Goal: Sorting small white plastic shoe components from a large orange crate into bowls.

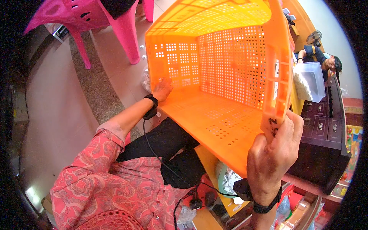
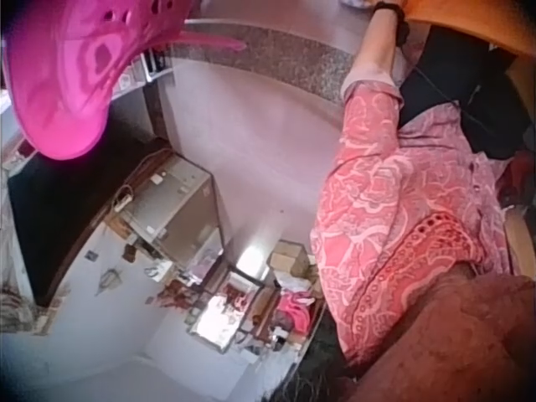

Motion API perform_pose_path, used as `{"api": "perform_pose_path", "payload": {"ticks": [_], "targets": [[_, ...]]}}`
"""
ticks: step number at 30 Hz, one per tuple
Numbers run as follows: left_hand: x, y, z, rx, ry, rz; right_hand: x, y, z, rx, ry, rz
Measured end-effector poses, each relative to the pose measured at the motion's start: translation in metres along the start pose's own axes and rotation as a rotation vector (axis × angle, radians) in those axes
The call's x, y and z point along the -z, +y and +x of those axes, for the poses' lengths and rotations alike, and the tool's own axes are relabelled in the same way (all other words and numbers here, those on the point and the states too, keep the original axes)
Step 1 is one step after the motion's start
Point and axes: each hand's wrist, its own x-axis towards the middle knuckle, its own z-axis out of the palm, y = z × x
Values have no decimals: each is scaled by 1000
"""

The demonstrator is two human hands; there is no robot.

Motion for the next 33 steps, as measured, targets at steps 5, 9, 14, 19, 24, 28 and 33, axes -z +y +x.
{"api": "perform_pose_path", "payload": {"ticks": [5, 9, 14, 19, 24, 28, 33], "targets": [[-15, 3, 12, -114, 323, -200, -1, -19, 16, 10, -52, 29], [7, 49, 59, -176, 121, -280, 1, -30, 21, -50, -61, 60], [-35, 55, 75, -144, 206, -128, -4, -29, 24, -23, -66, 60], [-51, 53, 98, -24, -12, -102, -3, -21, 18, -58, -72, 72], [-37, 56, 92, -81, 30, 5, 1, -8, 20, -72, -77, 54], [-38, 43, 84, 22, 154, -148, -3, -2, 22, -53, -60, 93], [18, 32, 55, 29, 240, -293, -9, 6, 25, -86, -48, 113]]}}
